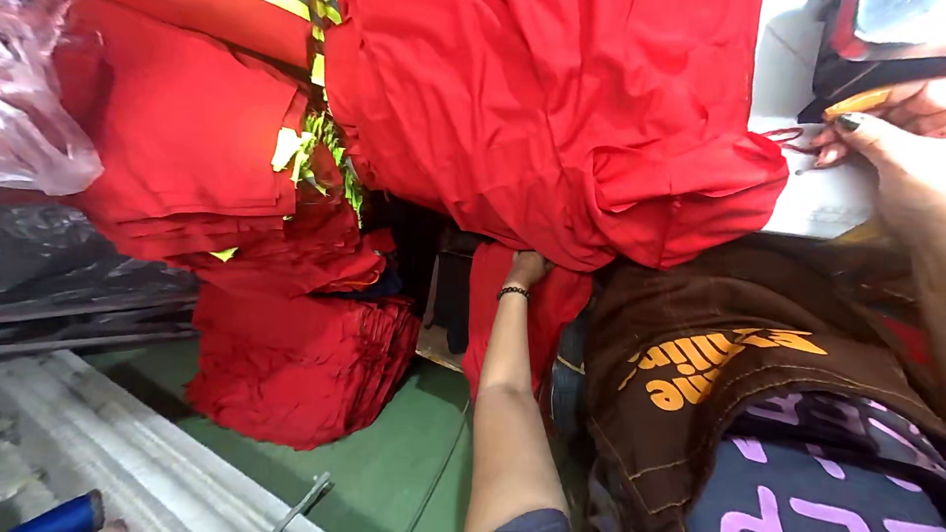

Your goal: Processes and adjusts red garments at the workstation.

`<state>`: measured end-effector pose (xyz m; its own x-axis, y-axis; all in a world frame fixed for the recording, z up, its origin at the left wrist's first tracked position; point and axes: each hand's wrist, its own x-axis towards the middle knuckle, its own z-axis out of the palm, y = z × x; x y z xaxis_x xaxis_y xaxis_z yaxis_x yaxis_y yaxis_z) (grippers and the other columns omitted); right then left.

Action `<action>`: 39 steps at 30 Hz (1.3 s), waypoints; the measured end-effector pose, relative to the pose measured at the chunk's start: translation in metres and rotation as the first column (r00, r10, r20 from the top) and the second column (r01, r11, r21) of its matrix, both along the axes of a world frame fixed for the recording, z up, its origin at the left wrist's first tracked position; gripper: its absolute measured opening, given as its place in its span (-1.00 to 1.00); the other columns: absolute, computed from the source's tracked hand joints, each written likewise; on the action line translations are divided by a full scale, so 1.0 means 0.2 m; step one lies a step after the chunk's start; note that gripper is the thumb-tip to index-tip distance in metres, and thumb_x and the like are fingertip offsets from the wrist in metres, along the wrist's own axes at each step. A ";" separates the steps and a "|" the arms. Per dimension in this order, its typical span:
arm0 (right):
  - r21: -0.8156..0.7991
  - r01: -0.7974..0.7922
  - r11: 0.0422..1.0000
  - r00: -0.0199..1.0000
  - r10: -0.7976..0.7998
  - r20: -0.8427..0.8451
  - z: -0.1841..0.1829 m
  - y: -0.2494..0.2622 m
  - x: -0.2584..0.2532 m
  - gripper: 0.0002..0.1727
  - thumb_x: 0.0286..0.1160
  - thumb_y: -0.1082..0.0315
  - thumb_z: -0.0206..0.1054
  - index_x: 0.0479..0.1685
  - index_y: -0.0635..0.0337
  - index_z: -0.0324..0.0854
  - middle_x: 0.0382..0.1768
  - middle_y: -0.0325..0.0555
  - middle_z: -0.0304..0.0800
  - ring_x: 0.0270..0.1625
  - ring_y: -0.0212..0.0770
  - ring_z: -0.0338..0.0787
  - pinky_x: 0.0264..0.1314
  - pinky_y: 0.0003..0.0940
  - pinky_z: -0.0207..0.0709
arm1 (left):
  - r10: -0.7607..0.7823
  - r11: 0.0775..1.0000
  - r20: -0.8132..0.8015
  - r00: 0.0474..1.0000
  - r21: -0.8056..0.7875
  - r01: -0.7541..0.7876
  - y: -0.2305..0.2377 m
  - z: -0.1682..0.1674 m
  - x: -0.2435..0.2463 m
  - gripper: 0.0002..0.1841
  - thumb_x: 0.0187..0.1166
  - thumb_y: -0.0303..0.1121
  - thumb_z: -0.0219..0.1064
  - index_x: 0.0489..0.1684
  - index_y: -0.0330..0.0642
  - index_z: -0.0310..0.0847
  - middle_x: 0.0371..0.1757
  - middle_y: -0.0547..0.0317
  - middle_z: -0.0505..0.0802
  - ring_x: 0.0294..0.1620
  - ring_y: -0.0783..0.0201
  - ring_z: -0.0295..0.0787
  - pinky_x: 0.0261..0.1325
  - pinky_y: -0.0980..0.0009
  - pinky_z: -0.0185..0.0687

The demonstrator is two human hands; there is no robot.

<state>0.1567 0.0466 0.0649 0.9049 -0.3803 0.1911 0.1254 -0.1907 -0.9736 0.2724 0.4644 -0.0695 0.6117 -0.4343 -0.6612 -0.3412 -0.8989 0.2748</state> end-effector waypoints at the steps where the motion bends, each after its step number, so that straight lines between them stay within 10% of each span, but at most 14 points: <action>1: -0.009 -0.004 1.000 1.000 0.004 0.008 -0.01 -0.01 0.00 -0.83 0.65 0.38 0.28 0.11 0.09 0.66 -0.20 -0.55 0.85 -0.24 -0.60 0.81 -0.06 -0.64 0.74 | 0.066 0.995 -0.082 0.994 0.084 -0.059 -0.05 0.04 0.03 -0.53 0.69 -0.07 0.30 0.25 -0.35 0.72 0.37 -0.32 0.75 0.55 -0.28 0.52 0.67 -0.30 0.15; 7: -0.016 0.001 1.000 1.000 -0.001 0.009 -0.01 0.00 0.01 -0.83 0.63 0.40 0.28 0.09 0.08 0.65 -0.19 -0.55 0.84 -0.25 -0.61 0.80 -0.05 -0.65 0.72 | 0.411 0.879 -0.193 0.891 0.343 -0.331 -0.16 0.30 0.11 -0.55 0.73 -0.17 0.27 0.18 -0.50 0.70 0.36 -0.39 0.74 0.48 -0.24 0.62 0.52 -0.23 0.40; 14: -0.029 0.015 0.999 1.000 -0.015 -0.011 -0.01 0.00 0.00 -0.84 0.63 0.39 0.29 0.08 0.08 0.66 -0.22 -0.54 0.85 -0.25 -0.61 0.81 -0.07 -0.65 0.72 | -0.060 0.984 -0.051 0.997 -0.173 0.051 0.14 -0.06 0.12 -0.63 0.44 -0.14 0.59 -0.01 -0.27 0.84 0.10 -0.24 0.87 0.29 -0.28 0.72 0.53 -0.37 0.30; 22: -0.032 0.005 0.999 1.000 -0.005 -0.019 0.01 0.02 0.00 -0.81 0.66 0.41 0.23 0.15 0.12 0.62 -0.20 -0.54 0.81 -0.23 -0.62 0.80 -0.03 -0.65 0.73 | -0.017 0.979 0.114 0.993 -0.201 0.040 0.09 0.06 -0.01 -0.79 0.48 -0.30 0.53 -0.34 -0.32 0.81 -0.24 -0.15 0.89 -0.04 -0.14 0.84 0.33 -0.19 0.56; 29: -0.051 -0.003 0.999 1.000 0.003 -0.005 -0.01 0.01 0.00 -0.80 0.66 0.41 0.24 0.16 0.16 0.61 -0.21 -0.52 0.80 -0.23 -0.61 0.80 -0.02 -0.63 0.73 | 0.005 0.978 0.186 0.983 -0.206 0.034 0.17 0.21 -0.12 -0.67 0.44 -0.46 0.51 0.16 -0.33 0.75 0.20 -0.23 0.82 0.33 -0.19 0.72 0.55 -0.15 0.46; 32: -0.057 -0.011 0.998 1.000 0.010 -0.007 0.01 0.03 0.00 -0.81 0.68 0.39 0.24 0.15 0.13 0.62 -0.20 -0.54 0.79 -0.22 -0.63 0.79 -0.02 -0.65 0.73 | -0.069 0.983 0.280 0.957 -0.142 0.113 0.16 0.26 -0.13 -0.69 0.37 -0.32 0.59 -0.06 -0.37 0.79 0.08 -0.26 0.83 0.21 -0.23 0.76 0.40 -0.20 0.53; 39: 0.097 -0.060 0.993 0.998 0.057 0.035 0.07 0.01 -0.01 -0.82 0.64 0.43 0.25 0.08 0.03 0.66 -0.25 -0.53 0.83 -0.28 -0.55 0.82 -0.15 -0.61 0.77 | -0.474 0.715 -0.191 0.860 -0.654 0.248 -0.09 0.78 -0.28 -0.77 0.46 -0.36 0.53 -0.12 -0.39 0.82 -0.11 -0.07 0.90 -0.02 0.19 0.84 0.20 0.23 0.69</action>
